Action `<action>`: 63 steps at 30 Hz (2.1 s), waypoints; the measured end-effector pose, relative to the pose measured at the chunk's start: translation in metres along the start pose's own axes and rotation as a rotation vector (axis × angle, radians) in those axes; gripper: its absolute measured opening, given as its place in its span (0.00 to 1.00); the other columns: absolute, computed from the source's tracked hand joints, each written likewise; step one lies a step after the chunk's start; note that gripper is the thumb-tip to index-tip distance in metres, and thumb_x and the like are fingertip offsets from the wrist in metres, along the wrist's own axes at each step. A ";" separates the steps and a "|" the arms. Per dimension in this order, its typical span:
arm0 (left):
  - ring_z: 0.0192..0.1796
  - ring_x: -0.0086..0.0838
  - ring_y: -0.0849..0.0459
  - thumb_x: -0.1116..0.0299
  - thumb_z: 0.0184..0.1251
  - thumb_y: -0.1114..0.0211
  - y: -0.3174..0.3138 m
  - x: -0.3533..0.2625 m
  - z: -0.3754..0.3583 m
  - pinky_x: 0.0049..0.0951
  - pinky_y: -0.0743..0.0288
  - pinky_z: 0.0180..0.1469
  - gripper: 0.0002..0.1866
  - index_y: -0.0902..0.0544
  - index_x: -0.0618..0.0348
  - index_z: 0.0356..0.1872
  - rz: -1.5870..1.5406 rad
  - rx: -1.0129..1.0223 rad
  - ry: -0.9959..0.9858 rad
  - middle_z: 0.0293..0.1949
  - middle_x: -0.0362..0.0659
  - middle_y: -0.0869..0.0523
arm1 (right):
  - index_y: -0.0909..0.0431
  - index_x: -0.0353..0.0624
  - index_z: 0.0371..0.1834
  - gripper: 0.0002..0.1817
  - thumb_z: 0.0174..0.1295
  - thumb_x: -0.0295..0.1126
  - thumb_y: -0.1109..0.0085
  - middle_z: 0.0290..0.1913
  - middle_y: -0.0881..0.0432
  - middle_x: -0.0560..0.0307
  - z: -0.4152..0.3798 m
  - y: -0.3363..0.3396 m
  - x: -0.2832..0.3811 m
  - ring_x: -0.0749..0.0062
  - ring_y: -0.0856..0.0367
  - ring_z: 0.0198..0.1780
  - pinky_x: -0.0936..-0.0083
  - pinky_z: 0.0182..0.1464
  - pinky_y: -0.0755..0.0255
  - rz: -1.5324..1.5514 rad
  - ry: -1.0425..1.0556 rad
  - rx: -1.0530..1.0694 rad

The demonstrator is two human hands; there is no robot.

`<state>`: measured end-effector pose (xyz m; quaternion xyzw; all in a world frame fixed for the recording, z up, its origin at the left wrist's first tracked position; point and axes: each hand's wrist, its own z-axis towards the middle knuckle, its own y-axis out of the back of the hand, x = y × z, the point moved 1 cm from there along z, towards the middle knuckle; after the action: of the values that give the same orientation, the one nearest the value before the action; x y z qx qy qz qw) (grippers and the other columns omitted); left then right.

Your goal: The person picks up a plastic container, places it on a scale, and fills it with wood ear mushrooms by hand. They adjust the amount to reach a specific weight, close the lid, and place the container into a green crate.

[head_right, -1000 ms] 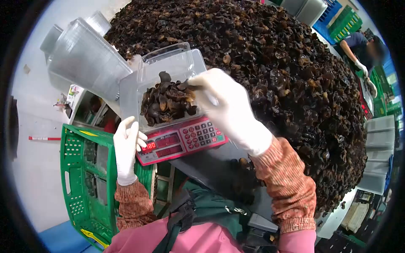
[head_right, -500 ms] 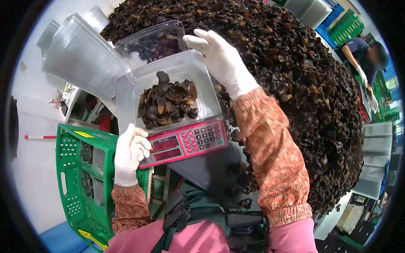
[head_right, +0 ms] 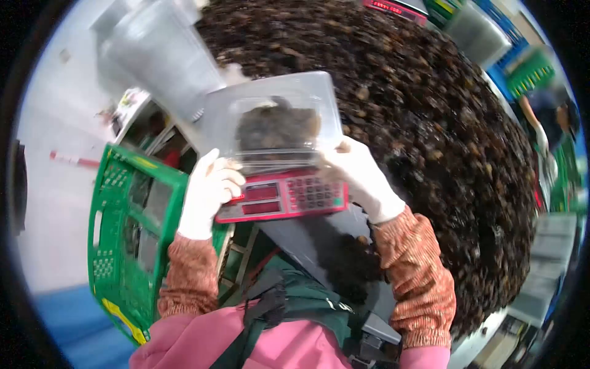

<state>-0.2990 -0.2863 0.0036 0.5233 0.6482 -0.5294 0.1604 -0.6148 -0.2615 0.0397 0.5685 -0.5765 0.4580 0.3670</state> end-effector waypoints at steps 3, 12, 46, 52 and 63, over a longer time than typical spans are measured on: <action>0.26 0.28 0.13 0.58 0.78 0.38 -0.016 0.001 0.004 0.20 0.29 0.23 0.19 0.18 0.69 0.44 0.207 -0.093 -0.043 0.31 0.50 0.11 | 0.19 0.37 0.52 0.15 0.73 0.38 0.35 0.41 0.15 0.59 -0.005 -0.006 0.005 0.78 0.15 0.38 0.77 0.43 0.18 -0.044 -0.025 -0.050; 0.21 0.28 0.16 0.58 0.77 0.44 -0.004 0.031 0.007 0.21 0.29 0.20 0.19 0.17 0.67 0.39 0.182 -0.027 -0.033 0.27 0.50 0.11 | 0.23 0.42 0.44 0.03 0.70 0.26 0.39 0.39 0.17 0.58 -0.017 -0.002 -0.005 0.73 0.18 0.38 0.73 0.43 0.21 0.254 0.039 0.101; 0.50 0.45 0.12 0.59 0.77 0.35 0.503 0.071 -0.348 0.47 0.15 0.57 0.16 0.17 0.66 0.49 -0.661 -1.254 -0.134 0.46 0.56 0.11 | 0.27 0.34 0.68 0.19 0.79 0.32 0.45 0.49 0.14 0.53 -0.110 -0.076 -0.035 0.74 0.17 0.44 0.73 0.54 0.24 0.090 0.149 0.030; 0.41 0.32 0.15 0.54 0.60 0.18 0.298 0.017 -0.283 0.31 0.20 0.47 0.24 0.17 0.60 0.46 1.141 -0.869 -0.352 0.40 0.43 0.14 | 0.24 0.34 0.64 0.17 0.80 0.32 0.46 0.44 0.15 0.55 -0.123 -0.047 -0.054 0.75 0.19 0.40 0.76 0.48 0.25 0.066 0.104 -0.101; 0.83 0.53 0.44 0.47 0.68 0.37 0.278 0.087 -0.242 0.73 0.39 0.71 0.45 0.45 0.36 0.85 2.128 -0.499 -0.020 0.86 0.50 0.51 | 0.20 0.37 0.61 0.15 0.80 0.34 0.46 0.43 0.14 0.57 -0.140 -0.048 -0.064 0.78 0.20 0.39 0.77 0.48 0.25 0.079 0.118 -0.112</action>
<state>-0.0144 -0.0650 -0.1129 0.7641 -0.0484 0.0226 0.6428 -0.5752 -0.1055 0.0287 0.4960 -0.6007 0.4718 0.4130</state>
